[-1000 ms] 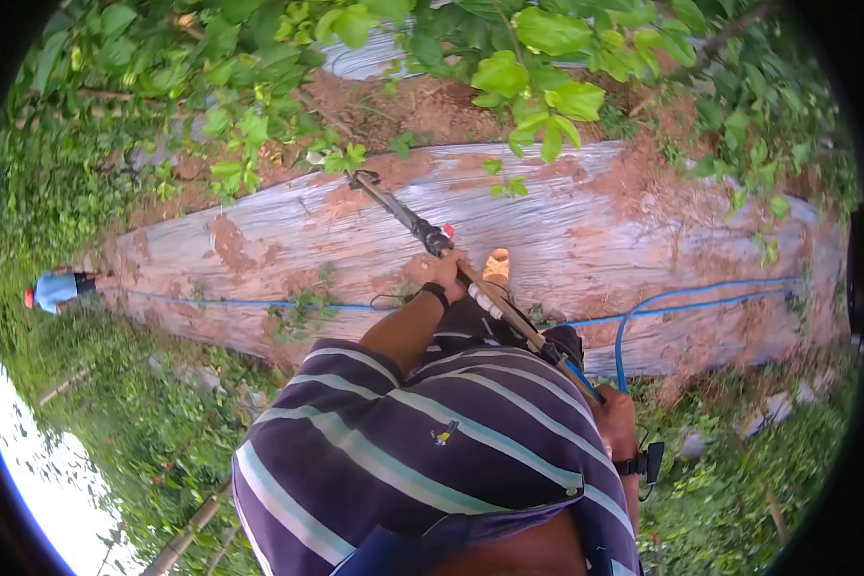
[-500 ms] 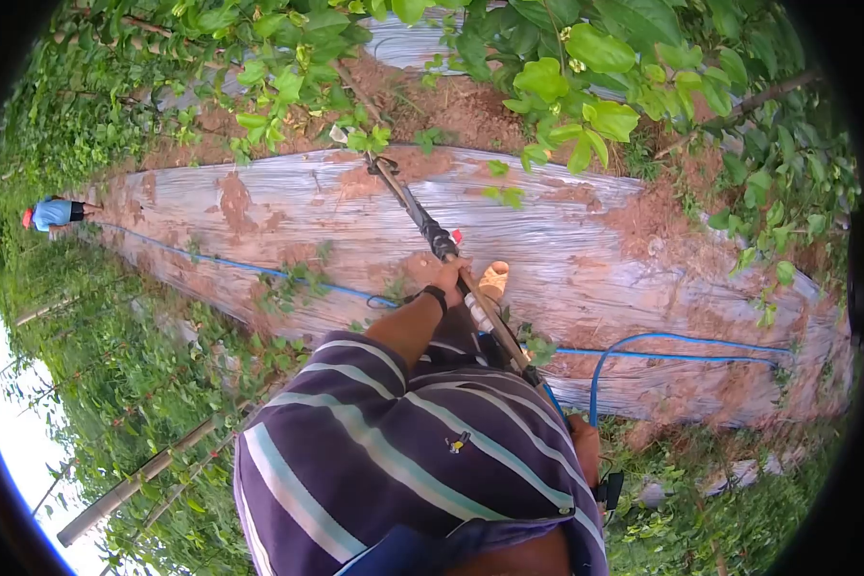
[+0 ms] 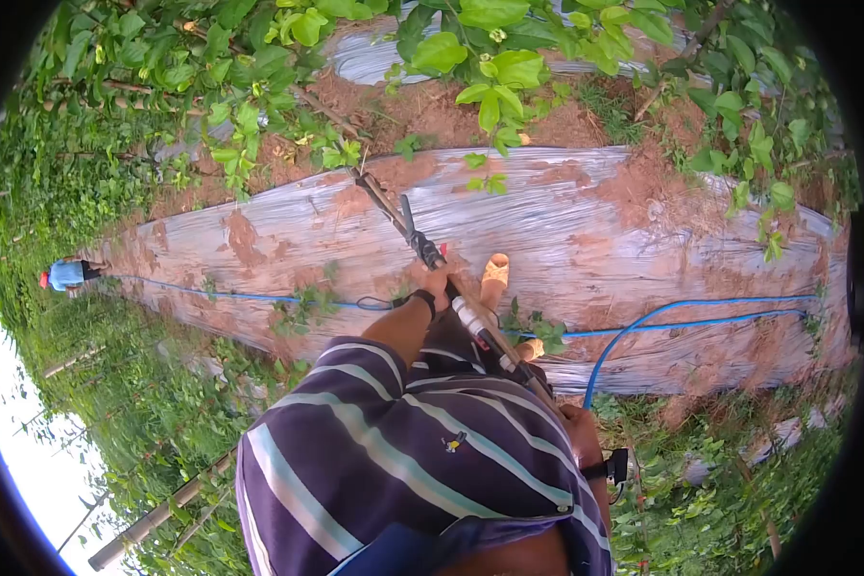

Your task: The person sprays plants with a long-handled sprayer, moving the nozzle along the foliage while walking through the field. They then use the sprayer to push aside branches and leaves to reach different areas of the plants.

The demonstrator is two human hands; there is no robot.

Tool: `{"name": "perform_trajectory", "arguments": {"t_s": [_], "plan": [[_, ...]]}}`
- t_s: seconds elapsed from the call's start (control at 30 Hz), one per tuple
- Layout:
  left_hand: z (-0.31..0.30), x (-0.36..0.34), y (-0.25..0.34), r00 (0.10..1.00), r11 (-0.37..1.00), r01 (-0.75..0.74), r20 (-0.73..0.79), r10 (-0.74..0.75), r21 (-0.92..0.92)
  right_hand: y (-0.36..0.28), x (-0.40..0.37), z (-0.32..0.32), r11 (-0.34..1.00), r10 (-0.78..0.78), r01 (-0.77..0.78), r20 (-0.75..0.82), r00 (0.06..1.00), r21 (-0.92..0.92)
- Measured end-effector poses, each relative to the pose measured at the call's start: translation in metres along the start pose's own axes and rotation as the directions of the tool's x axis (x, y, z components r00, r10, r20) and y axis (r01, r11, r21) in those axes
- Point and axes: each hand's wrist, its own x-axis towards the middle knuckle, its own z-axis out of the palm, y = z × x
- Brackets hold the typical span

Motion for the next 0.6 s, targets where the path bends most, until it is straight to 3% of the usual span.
{"name": "perform_trajectory", "arguments": {"t_s": [0.03, 0.07, 0.13, 0.23, 0.27, 0.37, 0.4, 0.43, 0.5, 0.57, 0.6], "plan": [[-0.007, 0.011, -0.002, 1.0, 1.0, -0.003, 0.004, 0.003, 0.018, -0.004, -0.001, -0.003, 0.992, 0.117, -0.121, 0.086, 0.989, 0.047], [-0.021, 0.029, -0.007, 0.998, 0.988, -0.008, -0.066, 0.018, 0.156, -0.003, -0.002, -0.002, 0.991, 0.113, -0.119, 0.079, 0.99, 0.064], [-0.036, 0.05, -0.014, 0.975, 0.911, -0.051, -0.177, 0.134, 0.409, 0.003, -0.004, -0.002, 0.992, -0.047, 0.037, 0.081, 0.996, 0.118], [-0.06, 0.1, -0.029, 0.834, 0.6, -0.032, -0.309, 0.458, 0.8, 0.018, -0.002, -0.002, 0.961, -0.052, 0.015, 0.126, 0.991, 0.276], [-0.027, 0.049, -0.022, 0.776, 0.376, 0.009, -0.244, 0.582, 0.927, 0.038, 0.004, 0.004, 0.94, -0.012, -0.047, 0.168, 0.986, 0.338], [0.014, -0.001, -0.016, 0.699, 0.259, 0.11, -0.259, 0.667, 0.96, 0.075, 0.015, 0.006, 0.902, -0.146, 0.025, 0.25, 0.957, 0.431], [0.011, 0.006, -0.019, 0.665, 0.346, 0.13, -0.341, 0.664, 0.929, 0.103, 0.029, 0.014, 0.919, -0.16, 0.061, 0.227, 0.961, 0.39], [0.01, 0.005, -0.022, 0.663, 0.341, 0.137, -0.342, 0.665, 0.93, 0.089, 0.021, 0.007, 0.916, -0.159, 0.057, 0.23, 0.96, 0.397], [0.006, 0.002, -0.028, 0.67, 0.358, 0.073, -0.312, 0.674, 0.931, 0.06, 0.01, -0.015, 0.899, 0.048, -0.157, 0.264, 0.963, 0.41], [0.001, 0.0, -0.034, 0.675, 0.357, 0.059, -0.301, 0.674, 0.932, 0.057, 0.007, -0.024, 0.93, 0.018, -0.107, 0.248, 0.969, 0.352], [-0.002, -0.002, -0.039, 0.76, 0.642, -0.121, -0.346, 0.551, 0.757, 0.05, 0.002, -0.029, 0.983, -0.033, 0.002, 0.161, 0.986, 0.184]]}}
